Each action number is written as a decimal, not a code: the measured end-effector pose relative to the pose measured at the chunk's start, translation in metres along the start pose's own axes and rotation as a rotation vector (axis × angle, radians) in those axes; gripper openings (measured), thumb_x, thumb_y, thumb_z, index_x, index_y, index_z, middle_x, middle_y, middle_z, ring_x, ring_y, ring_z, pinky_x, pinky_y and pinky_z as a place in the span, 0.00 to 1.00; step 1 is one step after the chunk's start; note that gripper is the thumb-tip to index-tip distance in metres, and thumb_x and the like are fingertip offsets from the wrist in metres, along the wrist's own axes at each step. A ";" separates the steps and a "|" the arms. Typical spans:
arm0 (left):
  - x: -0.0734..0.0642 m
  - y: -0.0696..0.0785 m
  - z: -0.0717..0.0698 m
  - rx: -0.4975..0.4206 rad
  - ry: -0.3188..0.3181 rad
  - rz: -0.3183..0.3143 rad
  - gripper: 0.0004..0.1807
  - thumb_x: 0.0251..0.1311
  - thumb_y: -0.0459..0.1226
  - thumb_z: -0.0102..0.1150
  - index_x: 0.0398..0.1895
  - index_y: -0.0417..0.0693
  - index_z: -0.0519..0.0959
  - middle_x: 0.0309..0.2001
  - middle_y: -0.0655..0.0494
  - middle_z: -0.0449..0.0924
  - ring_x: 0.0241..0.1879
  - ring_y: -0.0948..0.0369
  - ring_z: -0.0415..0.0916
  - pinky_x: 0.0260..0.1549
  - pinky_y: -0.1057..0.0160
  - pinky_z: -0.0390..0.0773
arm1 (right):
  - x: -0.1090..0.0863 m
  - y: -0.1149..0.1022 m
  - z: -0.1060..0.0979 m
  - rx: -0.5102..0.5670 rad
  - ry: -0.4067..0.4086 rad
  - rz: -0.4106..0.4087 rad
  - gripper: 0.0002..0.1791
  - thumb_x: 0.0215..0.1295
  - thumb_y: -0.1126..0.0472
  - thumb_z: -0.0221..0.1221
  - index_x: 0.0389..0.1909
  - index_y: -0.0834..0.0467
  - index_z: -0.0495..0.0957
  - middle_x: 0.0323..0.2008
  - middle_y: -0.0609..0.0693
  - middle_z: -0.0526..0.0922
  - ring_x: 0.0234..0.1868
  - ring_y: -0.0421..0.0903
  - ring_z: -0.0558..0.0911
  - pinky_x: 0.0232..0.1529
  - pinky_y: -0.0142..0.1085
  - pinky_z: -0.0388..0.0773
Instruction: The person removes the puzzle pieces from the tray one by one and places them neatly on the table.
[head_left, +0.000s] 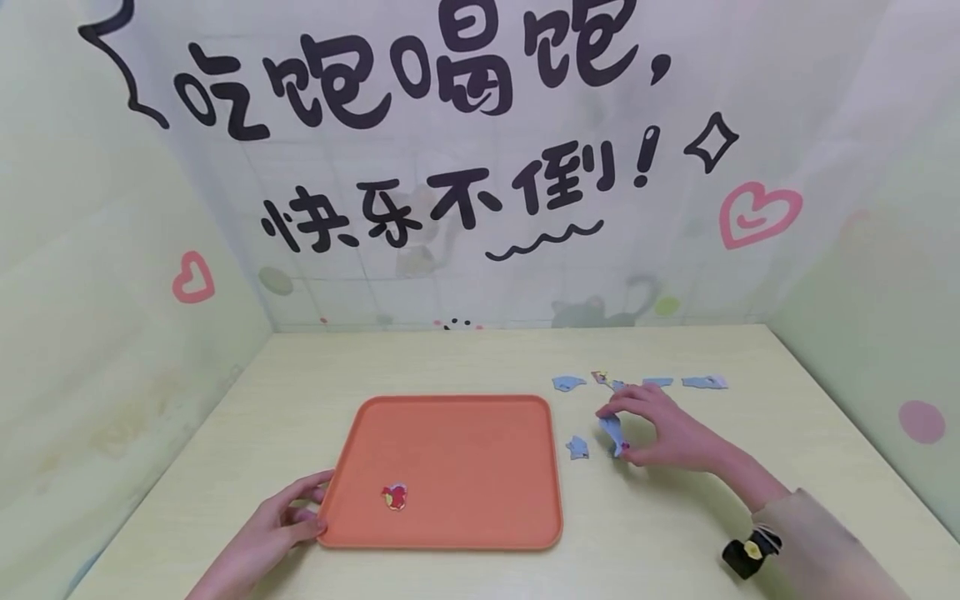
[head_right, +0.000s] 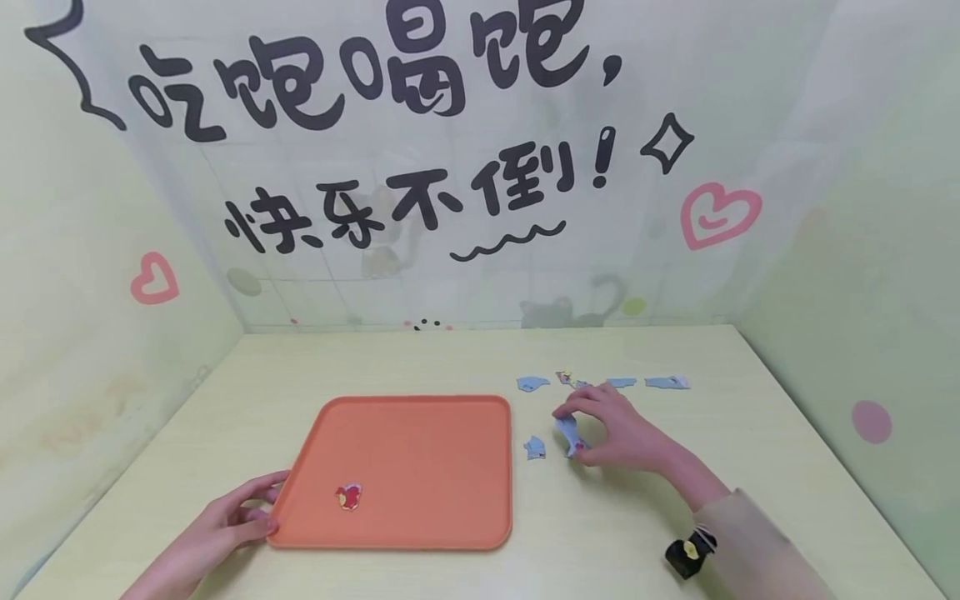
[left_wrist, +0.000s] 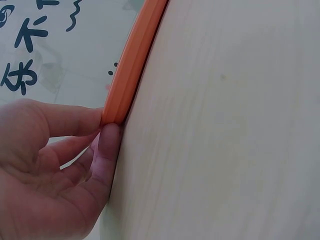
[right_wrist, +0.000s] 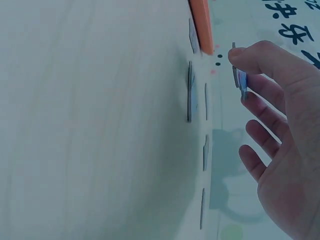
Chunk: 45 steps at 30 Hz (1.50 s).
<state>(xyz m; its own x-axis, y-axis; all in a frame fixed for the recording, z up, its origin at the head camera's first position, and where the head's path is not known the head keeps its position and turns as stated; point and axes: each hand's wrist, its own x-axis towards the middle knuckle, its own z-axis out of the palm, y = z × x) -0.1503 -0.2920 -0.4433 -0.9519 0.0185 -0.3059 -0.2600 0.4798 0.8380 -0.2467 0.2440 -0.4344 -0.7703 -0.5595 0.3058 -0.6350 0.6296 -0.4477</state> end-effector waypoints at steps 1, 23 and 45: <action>0.000 0.001 0.000 -0.002 0.000 -0.006 0.38 0.60 0.31 0.62 0.74 0.48 0.61 0.59 0.45 0.69 0.40 0.63 0.75 0.32 0.67 0.74 | -0.004 0.003 -0.001 -0.007 0.001 0.006 0.29 0.47 0.61 0.74 0.53 0.47 0.81 0.53 0.40 0.78 0.55 0.40 0.68 0.53 0.44 0.71; 0.001 -0.002 -0.001 0.014 0.002 0.016 0.38 0.60 0.29 0.61 0.75 0.44 0.60 0.59 0.44 0.69 0.40 0.63 0.75 0.35 0.67 0.76 | -0.046 0.041 -0.023 -0.079 0.017 0.056 0.29 0.46 0.58 0.76 0.53 0.46 0.81 0.51 0.43 0.80 0.53 0.36 0.67 0.53 0.38 0.67; 0.002 -0.002 -0.001 0.015 0.010 0.005 0.38 0.60 0.30 0.62 0.74 0.46 0.61 0.59 0.45 0.69 0.40 0.63 0.75 0.37 0.67 0.77 | -0.057 0.049 -0.023 -0.100 -0.031 -0.011 0.23 0.53 0.60 0.71 0.53 0.46 0.83 0.50 0.43 0.80 0.50 0.33 0.67 0.49 0.36 0.70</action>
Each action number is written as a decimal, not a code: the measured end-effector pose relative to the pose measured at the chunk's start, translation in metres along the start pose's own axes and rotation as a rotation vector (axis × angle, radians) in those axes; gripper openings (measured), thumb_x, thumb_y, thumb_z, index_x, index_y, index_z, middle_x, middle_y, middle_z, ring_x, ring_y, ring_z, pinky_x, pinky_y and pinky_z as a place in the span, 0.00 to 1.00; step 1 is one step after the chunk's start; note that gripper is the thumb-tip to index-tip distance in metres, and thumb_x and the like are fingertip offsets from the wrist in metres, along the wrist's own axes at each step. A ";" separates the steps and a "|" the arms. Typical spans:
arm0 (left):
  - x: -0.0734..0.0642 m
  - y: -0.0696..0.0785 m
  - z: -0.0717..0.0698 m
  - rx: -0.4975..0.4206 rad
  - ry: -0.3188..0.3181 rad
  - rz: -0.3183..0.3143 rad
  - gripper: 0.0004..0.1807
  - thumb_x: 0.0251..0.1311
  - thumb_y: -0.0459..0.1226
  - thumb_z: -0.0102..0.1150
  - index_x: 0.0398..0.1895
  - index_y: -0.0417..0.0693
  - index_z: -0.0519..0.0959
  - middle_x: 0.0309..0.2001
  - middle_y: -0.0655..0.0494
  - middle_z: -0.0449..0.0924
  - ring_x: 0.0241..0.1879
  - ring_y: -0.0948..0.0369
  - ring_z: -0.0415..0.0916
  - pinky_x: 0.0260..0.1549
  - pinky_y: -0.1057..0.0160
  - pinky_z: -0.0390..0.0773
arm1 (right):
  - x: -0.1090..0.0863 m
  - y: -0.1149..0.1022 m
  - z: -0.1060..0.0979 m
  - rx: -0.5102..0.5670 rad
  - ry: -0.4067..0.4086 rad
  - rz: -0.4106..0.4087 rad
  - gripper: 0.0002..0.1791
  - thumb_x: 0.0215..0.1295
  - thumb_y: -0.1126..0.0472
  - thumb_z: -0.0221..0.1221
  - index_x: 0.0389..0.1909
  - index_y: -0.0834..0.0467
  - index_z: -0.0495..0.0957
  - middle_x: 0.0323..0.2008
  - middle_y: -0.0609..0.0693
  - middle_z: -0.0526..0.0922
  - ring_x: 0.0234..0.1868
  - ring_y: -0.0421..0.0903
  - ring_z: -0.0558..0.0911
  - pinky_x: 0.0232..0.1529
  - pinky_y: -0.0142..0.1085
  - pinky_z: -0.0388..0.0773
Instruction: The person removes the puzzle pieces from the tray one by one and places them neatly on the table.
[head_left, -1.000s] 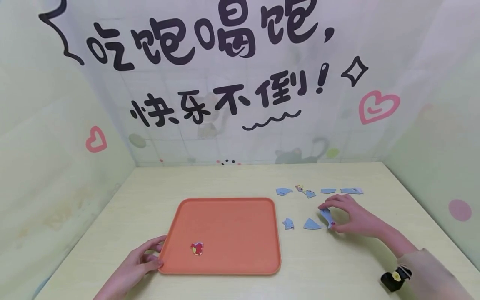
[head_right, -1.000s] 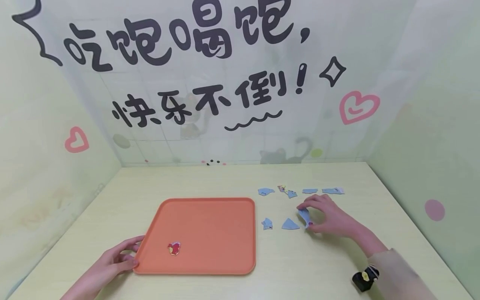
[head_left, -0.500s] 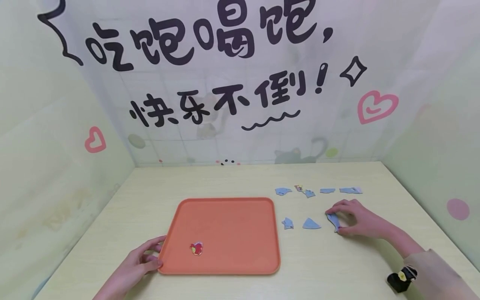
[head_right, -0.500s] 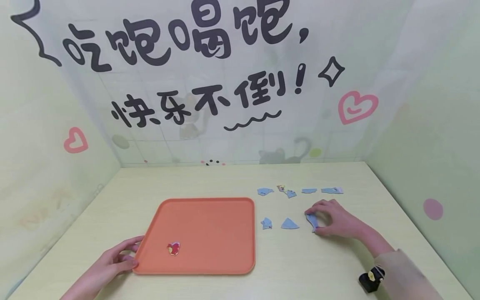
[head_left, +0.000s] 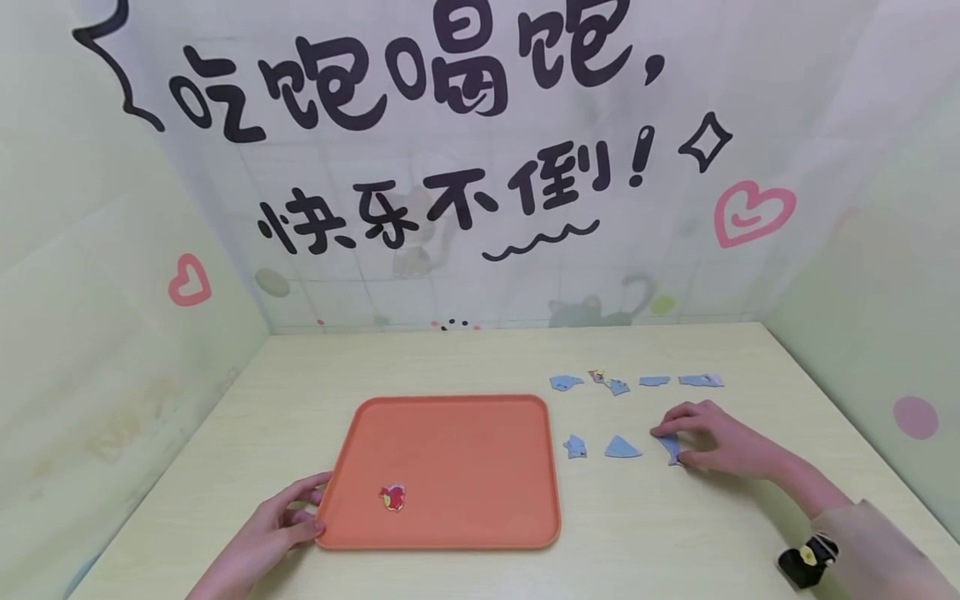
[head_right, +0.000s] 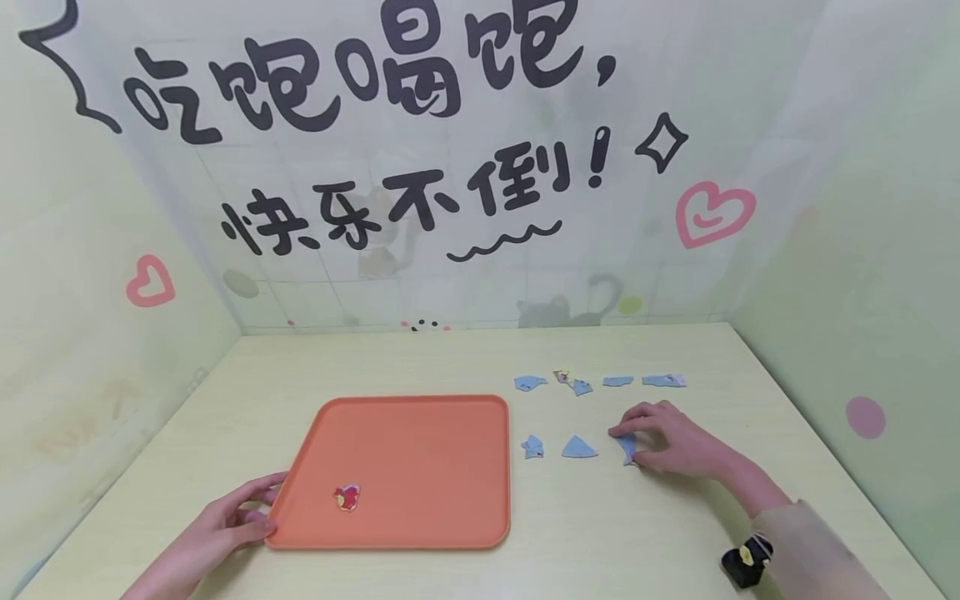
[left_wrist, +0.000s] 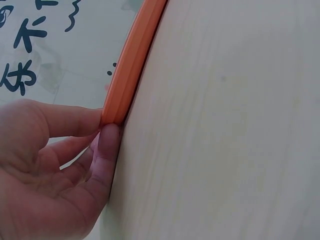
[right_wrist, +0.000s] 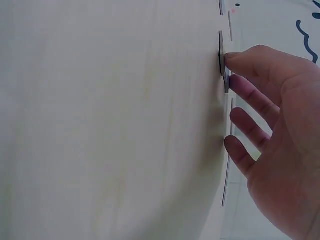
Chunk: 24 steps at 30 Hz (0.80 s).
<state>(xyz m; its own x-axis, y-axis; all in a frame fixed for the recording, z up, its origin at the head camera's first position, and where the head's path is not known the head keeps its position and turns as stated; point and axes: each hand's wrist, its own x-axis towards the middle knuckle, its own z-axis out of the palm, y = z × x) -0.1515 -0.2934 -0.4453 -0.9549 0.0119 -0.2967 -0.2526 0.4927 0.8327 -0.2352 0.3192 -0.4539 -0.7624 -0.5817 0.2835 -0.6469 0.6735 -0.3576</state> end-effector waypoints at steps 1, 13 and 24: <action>0.000 0.000 0.000 0.002 -0.001 0.002 0.38 0.60 0.30 0.62 0.74 0.46 0.61 0.59 0.45 0.69 0.40 0.63 0.75 0.37 0.68 0.77 | -0.001 0.000 0.000 -0.007 0.004 0.005 0.23 0.53 0.60 0.71 0.52 0.46 0.84 0.50 0.43 0.80 0.50 0.34 0.67 0.49 0.36 0.70; 0.000 0.000 -0.001 0.004 -0.011 0.016 0.39 0.60 0.30 0.61 0.75 0.44 0.59 0.59 0.44 0.69 0.40 0.63 0.74 0.37 0.68 0.77 | -0.016 0.013 -0.012 0.006 0.014 0.174 0.19 0.55 0.58 0.70 0.50 0.49 0.85 0.44 0.42 0.82 0.44 0.32 0.69 0.41 0.33 0.68; -0.001 0.001 -0.001 0.004 -0.023 0.017 0.38 0.61 0.31 0.61 0.75 0.44 0.59 0.59 0.44 0.69 0.39 0.63 0.74 0.36 0.68 0.77 | -0.020 0.010 -0.019 0.110 -0.038 0.301 0.14 0.58 0.57 0.69 0.47 0.51 0.85 0.38 0.40 0.83 0.35 0.30 0.71 0.35 0.28 0.72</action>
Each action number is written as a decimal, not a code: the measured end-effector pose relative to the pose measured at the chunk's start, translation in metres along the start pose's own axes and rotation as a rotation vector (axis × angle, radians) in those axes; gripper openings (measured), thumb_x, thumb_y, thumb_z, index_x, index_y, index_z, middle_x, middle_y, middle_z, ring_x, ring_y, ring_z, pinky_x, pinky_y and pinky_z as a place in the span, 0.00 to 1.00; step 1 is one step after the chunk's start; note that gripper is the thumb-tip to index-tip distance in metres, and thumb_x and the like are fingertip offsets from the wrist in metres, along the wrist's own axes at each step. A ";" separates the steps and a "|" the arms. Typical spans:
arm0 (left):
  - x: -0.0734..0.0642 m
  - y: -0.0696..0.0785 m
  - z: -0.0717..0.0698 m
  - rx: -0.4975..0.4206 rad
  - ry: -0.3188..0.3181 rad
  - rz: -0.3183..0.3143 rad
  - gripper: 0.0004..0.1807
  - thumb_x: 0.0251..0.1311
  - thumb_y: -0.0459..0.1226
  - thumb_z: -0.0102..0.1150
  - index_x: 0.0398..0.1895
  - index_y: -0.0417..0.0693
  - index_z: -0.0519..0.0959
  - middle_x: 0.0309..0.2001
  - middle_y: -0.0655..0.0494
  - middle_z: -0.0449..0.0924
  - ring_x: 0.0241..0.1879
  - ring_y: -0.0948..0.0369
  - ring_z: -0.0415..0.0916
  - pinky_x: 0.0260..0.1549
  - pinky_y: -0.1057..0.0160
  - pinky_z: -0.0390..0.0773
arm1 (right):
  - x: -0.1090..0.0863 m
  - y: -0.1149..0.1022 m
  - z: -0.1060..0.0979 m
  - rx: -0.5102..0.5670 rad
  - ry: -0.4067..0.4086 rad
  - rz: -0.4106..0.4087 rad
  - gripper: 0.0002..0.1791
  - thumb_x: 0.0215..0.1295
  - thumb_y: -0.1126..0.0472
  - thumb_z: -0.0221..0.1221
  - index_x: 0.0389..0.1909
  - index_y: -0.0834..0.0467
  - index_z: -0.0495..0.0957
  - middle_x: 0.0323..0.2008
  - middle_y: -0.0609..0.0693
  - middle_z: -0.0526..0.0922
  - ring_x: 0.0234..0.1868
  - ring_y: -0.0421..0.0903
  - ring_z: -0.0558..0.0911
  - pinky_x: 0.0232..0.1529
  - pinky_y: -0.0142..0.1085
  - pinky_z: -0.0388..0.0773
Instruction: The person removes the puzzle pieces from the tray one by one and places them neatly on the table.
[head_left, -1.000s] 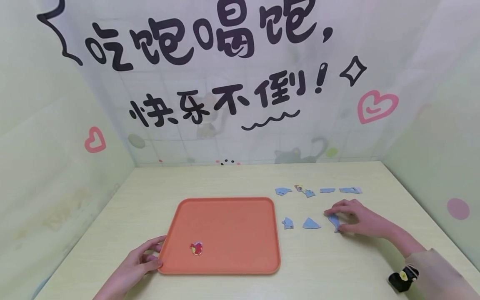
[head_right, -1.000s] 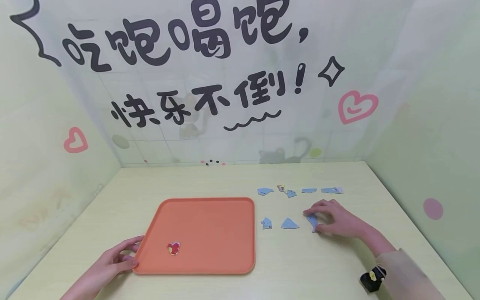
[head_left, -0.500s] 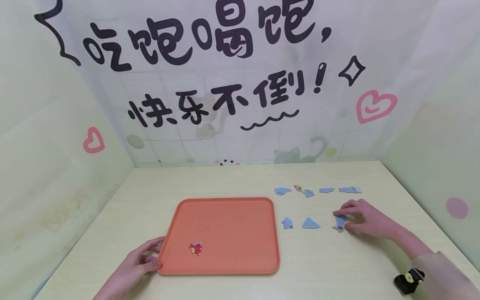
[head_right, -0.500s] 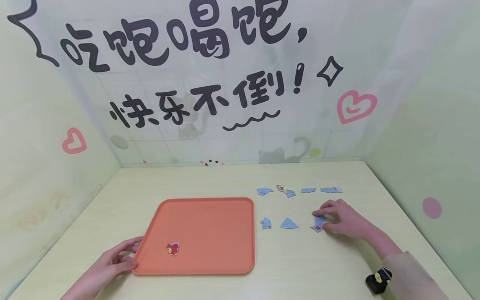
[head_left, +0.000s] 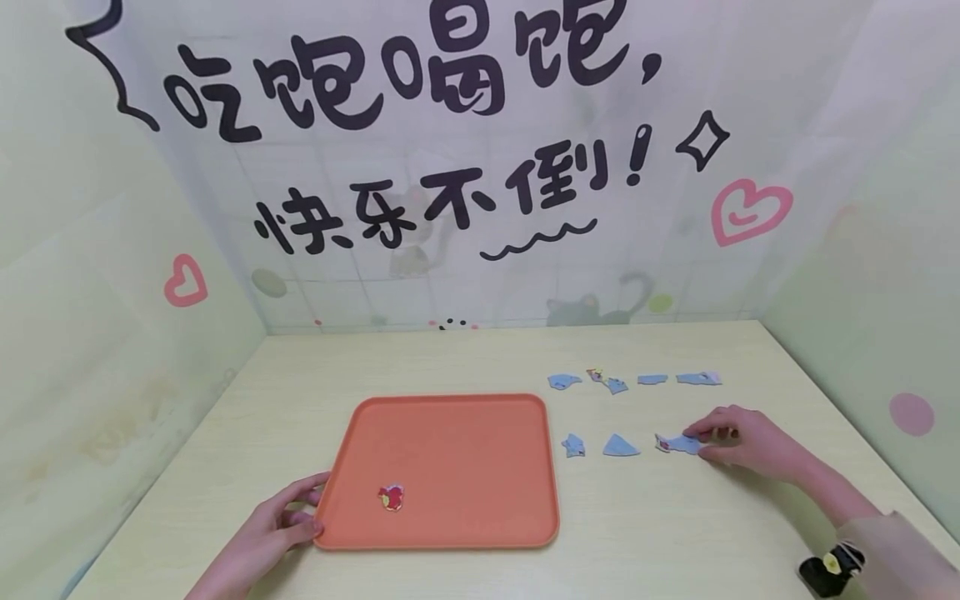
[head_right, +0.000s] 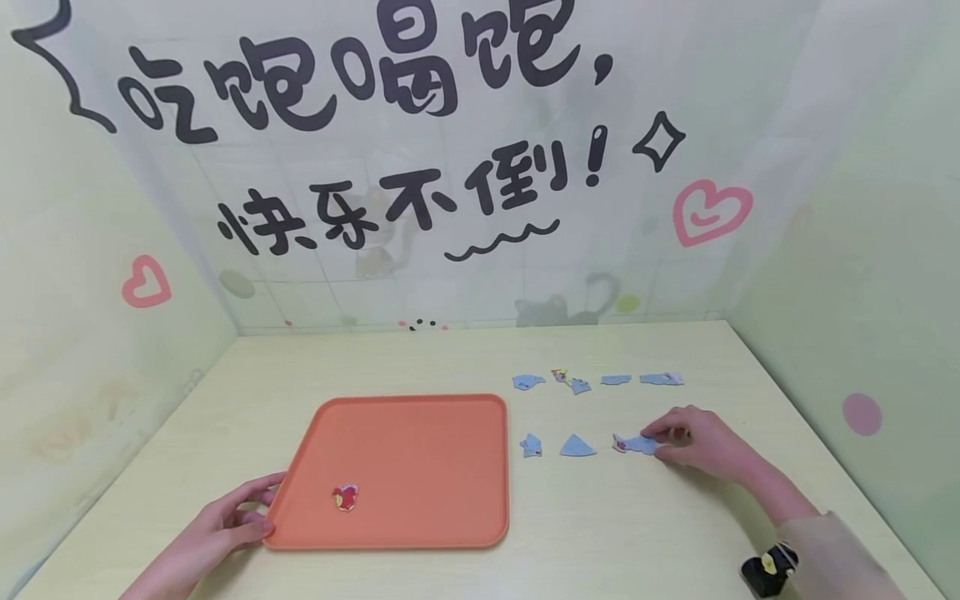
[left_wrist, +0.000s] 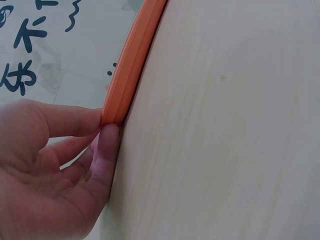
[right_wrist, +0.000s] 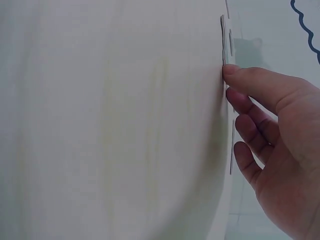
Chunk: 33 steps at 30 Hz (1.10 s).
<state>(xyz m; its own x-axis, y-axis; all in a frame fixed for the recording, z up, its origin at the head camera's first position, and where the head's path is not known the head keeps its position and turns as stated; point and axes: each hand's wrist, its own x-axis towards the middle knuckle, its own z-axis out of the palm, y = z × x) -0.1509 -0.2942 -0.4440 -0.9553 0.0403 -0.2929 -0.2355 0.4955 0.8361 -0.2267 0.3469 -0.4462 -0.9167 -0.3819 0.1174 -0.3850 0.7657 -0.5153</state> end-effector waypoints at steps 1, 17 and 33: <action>0.000 0.000 0.000 0.001 0.000 -0.001 0.38 0.61 0.31 0.61 0.75 0.44 0.59 0.59 0.44 0.69 0.39 0.63 0.74 0.36 0.68 0.77 | -0.001 0.000 0.000 0.002 0.005 0.000 0.14 0.58 0.57 0.69 0.46 0.50 0.85 0.38 0.40 0.83 0.34 0.31 0.71 0.35 0.28 0.72; 0.000 0.001 0.001 -0.013 0.013 -0.021 0.38 0.60 0.31 0.62 0.74 0.47 0.62 0.59 0.44 0.69 0.41 0.62 0.76 0.37 0.67 0.77 | -0.007 0.016 -0.001 0.071 0.034 -0.107 0.14 0.57 0.60 0.70 0.45 0.53 0.83 0.39 0.43 0.84 0.35 0.31 0.75 0.36 0.25 0.73; 0.000 0.001 0.001 -0.013 0.011 -0.013 0.38 0.60 0.31 0.62 0.74 0.46 0.61 0.58 0.46 0.70 0.40 0.63 0.75 0.37 0.67 0.76 | -0.004 0.019 -0.004 0.093 -0.004 -0.034 0.13 0.58 0.59 0.69 0.45 0.55 0.83 0.35 0.42 0.81 0.33 0.30 0.72 0.34 0.26 0.71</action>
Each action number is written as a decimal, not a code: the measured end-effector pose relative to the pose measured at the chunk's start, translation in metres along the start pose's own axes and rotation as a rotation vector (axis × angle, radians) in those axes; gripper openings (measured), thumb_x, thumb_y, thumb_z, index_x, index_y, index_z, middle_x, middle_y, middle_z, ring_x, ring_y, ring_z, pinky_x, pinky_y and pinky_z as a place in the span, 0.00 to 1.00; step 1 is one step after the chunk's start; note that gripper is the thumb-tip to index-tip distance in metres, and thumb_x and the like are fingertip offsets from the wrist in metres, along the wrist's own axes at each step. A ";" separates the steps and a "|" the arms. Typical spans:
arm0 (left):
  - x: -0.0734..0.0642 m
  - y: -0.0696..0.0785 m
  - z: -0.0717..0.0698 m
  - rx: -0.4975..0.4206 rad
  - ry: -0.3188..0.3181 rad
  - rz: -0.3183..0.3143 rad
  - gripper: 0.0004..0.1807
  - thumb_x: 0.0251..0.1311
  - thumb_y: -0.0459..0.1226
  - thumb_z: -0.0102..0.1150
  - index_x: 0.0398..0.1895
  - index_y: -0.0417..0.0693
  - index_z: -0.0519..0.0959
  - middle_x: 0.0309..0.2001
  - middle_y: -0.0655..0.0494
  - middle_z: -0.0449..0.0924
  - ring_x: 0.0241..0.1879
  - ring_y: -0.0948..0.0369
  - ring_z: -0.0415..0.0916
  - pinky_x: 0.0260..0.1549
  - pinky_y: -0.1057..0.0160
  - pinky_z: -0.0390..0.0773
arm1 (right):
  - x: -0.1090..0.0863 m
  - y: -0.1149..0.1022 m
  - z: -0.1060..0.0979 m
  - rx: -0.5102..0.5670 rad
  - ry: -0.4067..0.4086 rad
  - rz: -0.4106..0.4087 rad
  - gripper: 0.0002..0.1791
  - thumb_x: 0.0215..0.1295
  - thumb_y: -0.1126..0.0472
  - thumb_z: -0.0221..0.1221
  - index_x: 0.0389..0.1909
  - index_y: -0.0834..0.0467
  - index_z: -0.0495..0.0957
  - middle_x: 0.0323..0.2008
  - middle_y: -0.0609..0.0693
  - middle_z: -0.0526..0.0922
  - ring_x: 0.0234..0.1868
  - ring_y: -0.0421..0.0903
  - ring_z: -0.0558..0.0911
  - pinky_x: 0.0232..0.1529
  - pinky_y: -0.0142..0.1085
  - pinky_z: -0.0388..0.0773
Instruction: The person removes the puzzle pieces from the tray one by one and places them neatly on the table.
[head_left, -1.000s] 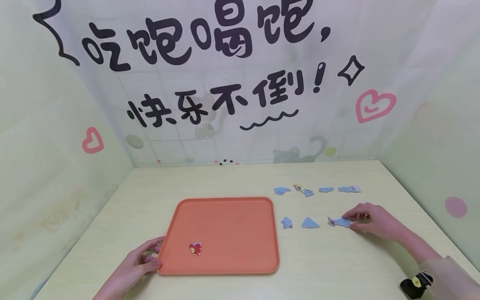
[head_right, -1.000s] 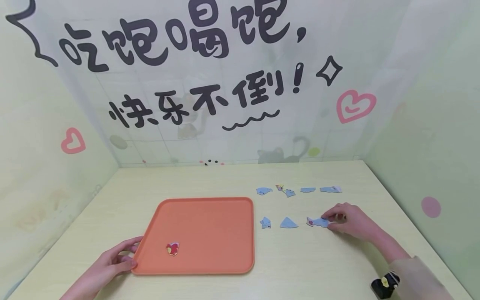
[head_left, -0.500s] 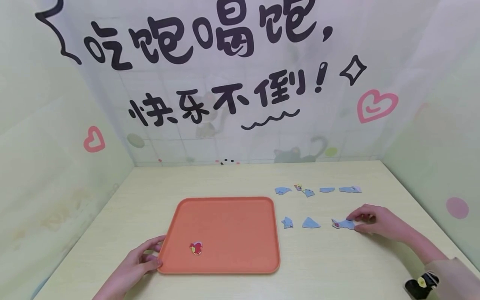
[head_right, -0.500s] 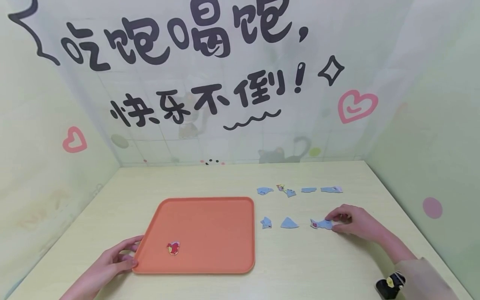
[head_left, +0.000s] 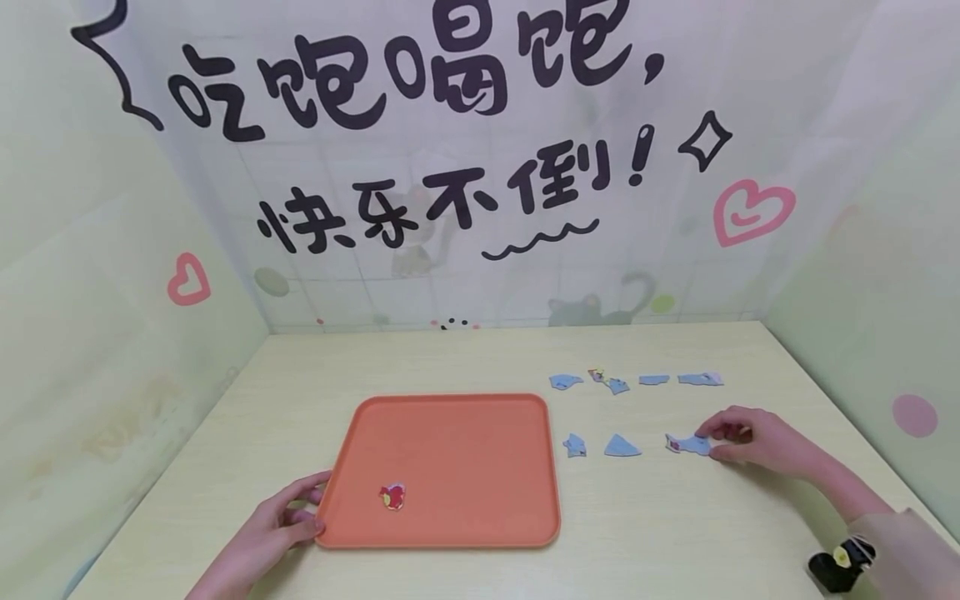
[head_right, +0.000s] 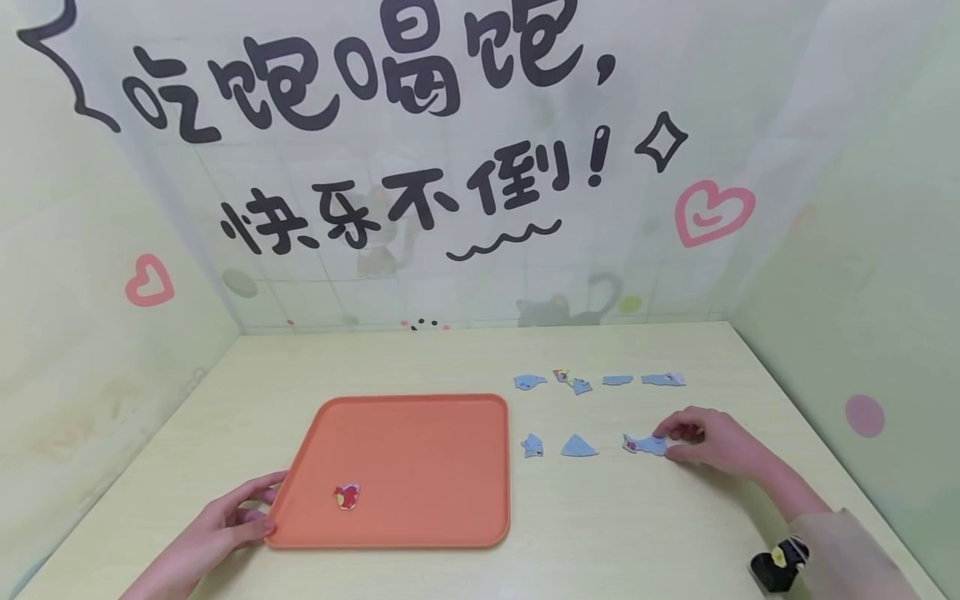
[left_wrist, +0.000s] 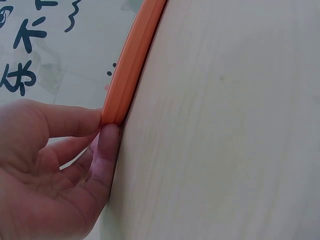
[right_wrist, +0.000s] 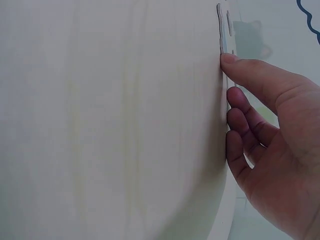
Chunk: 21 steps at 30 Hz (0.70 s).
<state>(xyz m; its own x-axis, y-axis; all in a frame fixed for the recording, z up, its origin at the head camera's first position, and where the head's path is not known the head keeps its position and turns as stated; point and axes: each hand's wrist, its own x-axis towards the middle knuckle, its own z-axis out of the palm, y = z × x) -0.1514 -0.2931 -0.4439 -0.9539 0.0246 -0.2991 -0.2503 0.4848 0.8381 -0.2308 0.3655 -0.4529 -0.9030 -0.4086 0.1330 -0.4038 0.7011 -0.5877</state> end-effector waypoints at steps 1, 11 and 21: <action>0.000 0.000 0.000 0.000 0.001 0.000 0.38 0.60 0.31 0.62 0.74 0.46 0.61 0.58 0.46 0.70 0.40 0.62 0.75 0.37 0.67 0.76 | 0.000 0.000 0.000 0.002 -0.004 0.005 0.13 0.58 0.59 0.69 0.45 0.55 0.83 0.35 0.42 0.81 0.33 0.30 0.72 0.34 0.26 0.71; -0.001 0.001 0.001 0.000 0.006 -0.018 0.37 0.60 0.30 0.61 0.74 0.47 0.62 0.58 0.45 0.69 0.41 0.61 0.76 0.37 0.66 0.78 | 0.001 -0.003 -0.003 -0.001 -0.022 0.026 0.14 0.58 0.58 0.69 0.45 0.55 0.82 0.36 0.43 0.81 0.34 0.30 0.71 0.35 0.26 0.71; 0.000 0.001 0.000 -0.005 0.004 -0.002 0.38 0.60 0.30 0.61 0.74 0.46 0.61 0.58 0.46 0.69 0.41 0.63 0.76 0.37 0.66 0.79 | 0.010 -0.010 -0.012 -0.008 -0.055 -0.040 0.20 0.57 0.56 0.70 0.50 0.56 0.82 0.38 0.46 0.82 0.36 0.33 0.75 0.37 0.27 0.74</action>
<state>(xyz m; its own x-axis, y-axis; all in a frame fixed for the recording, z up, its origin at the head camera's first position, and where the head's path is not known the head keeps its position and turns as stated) -0.1514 -0.2925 -0.4435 -0.9541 0.0202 -0.2988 -0.2528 0.4808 0.8396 -0.2376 0.3611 -0.4362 -0.8767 -0.4679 0.1120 -0.4408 0.6879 -0.5766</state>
